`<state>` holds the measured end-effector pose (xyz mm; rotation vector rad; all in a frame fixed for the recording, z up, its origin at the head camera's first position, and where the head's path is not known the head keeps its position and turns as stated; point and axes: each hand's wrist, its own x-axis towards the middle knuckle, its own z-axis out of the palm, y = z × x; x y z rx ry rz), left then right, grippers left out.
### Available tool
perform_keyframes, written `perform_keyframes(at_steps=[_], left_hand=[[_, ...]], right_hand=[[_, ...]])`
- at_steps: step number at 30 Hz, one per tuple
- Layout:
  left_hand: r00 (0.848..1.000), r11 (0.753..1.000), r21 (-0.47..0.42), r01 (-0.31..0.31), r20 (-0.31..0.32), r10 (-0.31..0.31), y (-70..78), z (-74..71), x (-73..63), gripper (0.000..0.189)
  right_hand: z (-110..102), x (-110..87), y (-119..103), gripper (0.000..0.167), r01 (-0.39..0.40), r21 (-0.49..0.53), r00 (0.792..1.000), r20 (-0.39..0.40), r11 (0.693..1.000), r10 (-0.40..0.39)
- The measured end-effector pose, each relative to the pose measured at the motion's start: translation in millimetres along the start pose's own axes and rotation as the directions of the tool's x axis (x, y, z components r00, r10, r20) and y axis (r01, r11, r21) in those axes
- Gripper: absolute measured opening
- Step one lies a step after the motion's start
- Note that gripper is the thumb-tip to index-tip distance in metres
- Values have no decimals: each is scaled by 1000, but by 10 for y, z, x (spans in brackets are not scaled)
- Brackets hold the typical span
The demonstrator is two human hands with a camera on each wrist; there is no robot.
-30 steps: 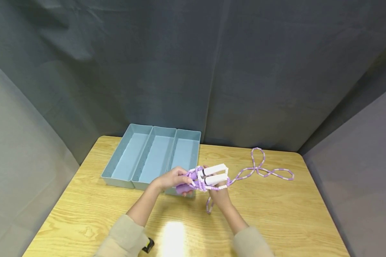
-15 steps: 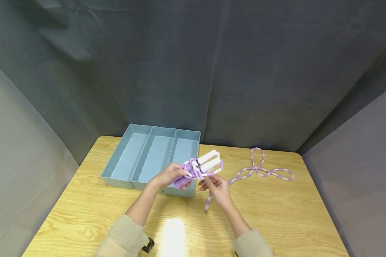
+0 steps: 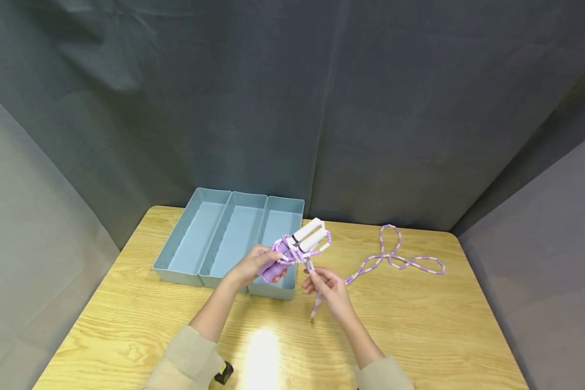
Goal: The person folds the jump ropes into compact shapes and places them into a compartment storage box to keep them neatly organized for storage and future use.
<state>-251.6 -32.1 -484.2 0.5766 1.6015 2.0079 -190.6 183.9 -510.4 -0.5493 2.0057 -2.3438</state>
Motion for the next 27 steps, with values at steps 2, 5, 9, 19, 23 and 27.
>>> perform_keyframes(at_steps=[2,5,9,19,23,27], left_hand=[[1000,1000,-10,13,-21,-13,4,6,1,33],[998,999,-30,20,-54,-22,3,17,3,31],[994,1000,-26,11,-107,-14,2,27,20,38],[974,1000,12,25,-224,-21,-20,11,46,44],[971,999,40,22,-238,-12,-27,9,46,43],[967,998,60,19,-254,-3,-5,22,36,43]], right_hand=[[7,-10,-15,21,-9,-9,1000,-1,1000,9],[27,-27,-43,19,-7,-21,1000,-8,1000,6],[56,-46,-91,24,-23,-49,999,-23,999,22],[97,-114,-172,34,-115,-260,992,-70,959,101],[144,-138,-236,36,-126,-316,990,-106,940,97],[213,-169,-350,38,-143,-376,987,-117,916,106]])
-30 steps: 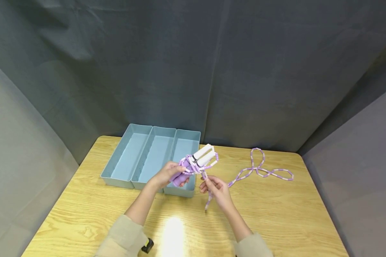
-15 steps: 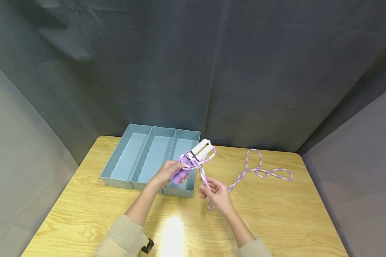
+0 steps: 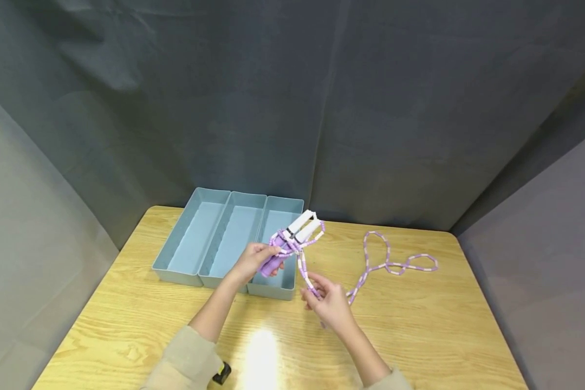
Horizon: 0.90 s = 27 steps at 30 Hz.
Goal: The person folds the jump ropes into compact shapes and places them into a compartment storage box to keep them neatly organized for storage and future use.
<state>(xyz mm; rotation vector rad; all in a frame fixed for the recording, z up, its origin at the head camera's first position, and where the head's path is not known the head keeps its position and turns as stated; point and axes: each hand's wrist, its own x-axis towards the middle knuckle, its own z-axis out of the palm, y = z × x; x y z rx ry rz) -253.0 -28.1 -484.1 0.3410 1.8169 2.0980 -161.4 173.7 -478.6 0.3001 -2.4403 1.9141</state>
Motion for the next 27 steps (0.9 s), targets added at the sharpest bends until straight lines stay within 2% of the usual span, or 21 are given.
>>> perform_keyframes(at_steps=[6,12,15,18,21,24,27], left_hand=[[1000,1000,21,0,-14,1,11,10,-4,40],[1000,1000,9,18,-13,-17,10,9,0,38],[1000,1000,8,22,-9,-22,20,-4,2,37],[1000,1000,22,15,-11,-14,80,-5,-28,35],[1000,999,53,3,-15,-2,186,12,-91,35],[1000,995,103,-6,-18,8,276,32,-147,34],[1000,988,153,-8,-17,11,303,33,-159,33]], right_hand=[[-1,-32,-88,38,-58,-57,998,35,997,60],[-22,-53,-123,25,-38,-112,994,97,993,49],[-25,-63,-159,23,-11,-132,995,93,991,23],[-30,-64,-200,18,89,-193,995,62,977,-78],[-49,-52,-231,11,237,-299,970,29,924,-239],[-89,-22,-256,10,355,-394,926,26,847,-376],[-147,18,-306,12,423,-484,887,46,766,-460]])
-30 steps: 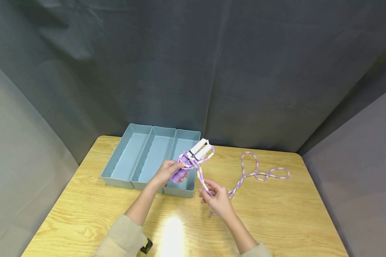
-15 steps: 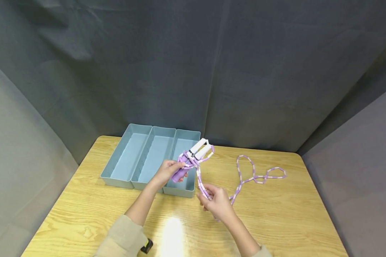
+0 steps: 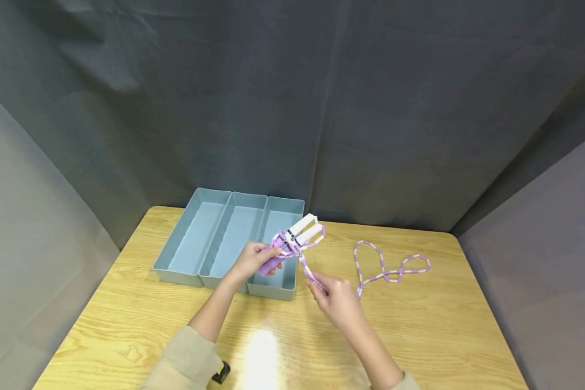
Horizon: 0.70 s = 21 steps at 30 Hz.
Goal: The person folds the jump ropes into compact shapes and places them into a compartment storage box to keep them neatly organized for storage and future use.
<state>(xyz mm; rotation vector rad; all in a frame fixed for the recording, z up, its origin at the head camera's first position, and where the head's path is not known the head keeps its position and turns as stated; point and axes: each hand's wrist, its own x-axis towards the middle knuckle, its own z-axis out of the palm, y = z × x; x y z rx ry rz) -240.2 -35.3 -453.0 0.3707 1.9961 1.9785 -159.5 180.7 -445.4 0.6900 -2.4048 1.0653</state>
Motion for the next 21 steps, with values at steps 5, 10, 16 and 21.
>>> perform_keyframes(at_steps=[5,10,16,21], left_hand=[[1000,994,106,-4,1,4,38,-11,-21,33],[1000,984,176,-5,0,5,-61,-32,35,32],[999,982,188,-2,-38,10,-198,-49,107,31],[999,980,201,-2,-36,10,-188,-47,97,31]], right_hand=[[-140,112,-58,16,101,-273,995,33,957,-96],[-245,209,-87,11,271,-455,961,74,848,-267],[-342,302,-95,23,405,-486,910,129,774,-395],[-370,344,-93,34,479,-473,870,144,739,-471]])
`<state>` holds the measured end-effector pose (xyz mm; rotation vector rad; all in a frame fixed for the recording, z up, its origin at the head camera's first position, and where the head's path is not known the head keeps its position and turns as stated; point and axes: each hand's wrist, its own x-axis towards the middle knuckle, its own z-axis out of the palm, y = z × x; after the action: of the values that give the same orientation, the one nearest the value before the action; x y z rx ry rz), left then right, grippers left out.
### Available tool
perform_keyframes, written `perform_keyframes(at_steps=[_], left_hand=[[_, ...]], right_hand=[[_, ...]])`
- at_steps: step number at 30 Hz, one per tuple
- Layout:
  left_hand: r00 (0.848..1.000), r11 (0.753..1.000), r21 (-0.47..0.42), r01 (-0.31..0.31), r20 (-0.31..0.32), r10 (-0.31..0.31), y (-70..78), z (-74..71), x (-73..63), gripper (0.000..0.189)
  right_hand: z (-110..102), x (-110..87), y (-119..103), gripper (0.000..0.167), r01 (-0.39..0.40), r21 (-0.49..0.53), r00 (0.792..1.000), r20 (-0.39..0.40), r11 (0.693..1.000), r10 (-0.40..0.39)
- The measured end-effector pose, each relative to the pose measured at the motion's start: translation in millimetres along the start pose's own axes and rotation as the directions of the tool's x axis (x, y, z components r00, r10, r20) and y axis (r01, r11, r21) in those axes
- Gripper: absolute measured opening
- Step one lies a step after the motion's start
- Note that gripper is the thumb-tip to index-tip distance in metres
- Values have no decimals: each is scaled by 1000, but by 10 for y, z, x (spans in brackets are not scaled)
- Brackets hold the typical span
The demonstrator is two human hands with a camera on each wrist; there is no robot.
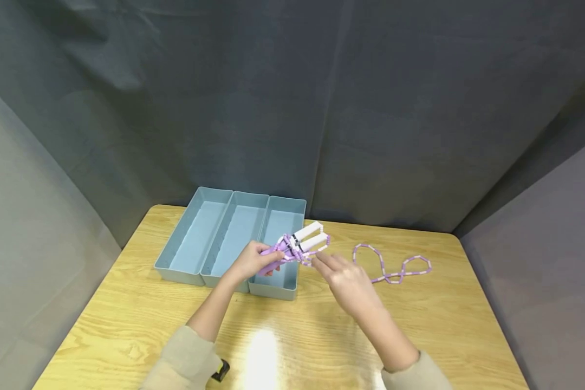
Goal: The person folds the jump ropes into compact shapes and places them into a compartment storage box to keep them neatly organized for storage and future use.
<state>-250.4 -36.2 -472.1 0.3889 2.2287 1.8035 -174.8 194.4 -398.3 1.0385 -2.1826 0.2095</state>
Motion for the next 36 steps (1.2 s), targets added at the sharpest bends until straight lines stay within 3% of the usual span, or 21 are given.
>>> perform_keyframes(at_steps=[6,9,12,16,19,29,36], left_hand=[[999,999,39,18,38,-19,33,-12,-5,34],[997,997,68,26,65,-30,56,-27,-18,35],[995,995,96,24,92,-33,79,-43,-35,34],[991,992,128,20,131,-37,106,-65,-56,32],[988,989,145,27,149,-49,127,-85,-64,33],[984,983,179,31,165,-61,144,-131,-62,36],[987,978,205,33,145,-64,142,-122,-68,35]], right_hand=[[23,38,36,28,99,-17,986,-136,995,-100],[37,52,55,33,147,-24,964,-221,989,-149],[41,67,82,29,198,-47,937,-283,979,-203],[27,96,119,26,259,-90,904,-327,962,-274],[0,110,143,27,279,-112,894,-332,954,-300],[-9,92,189,25,229,-112,908,-335,967,-253],[1,87,184,27,227,-71,930,-280,971,-238]])
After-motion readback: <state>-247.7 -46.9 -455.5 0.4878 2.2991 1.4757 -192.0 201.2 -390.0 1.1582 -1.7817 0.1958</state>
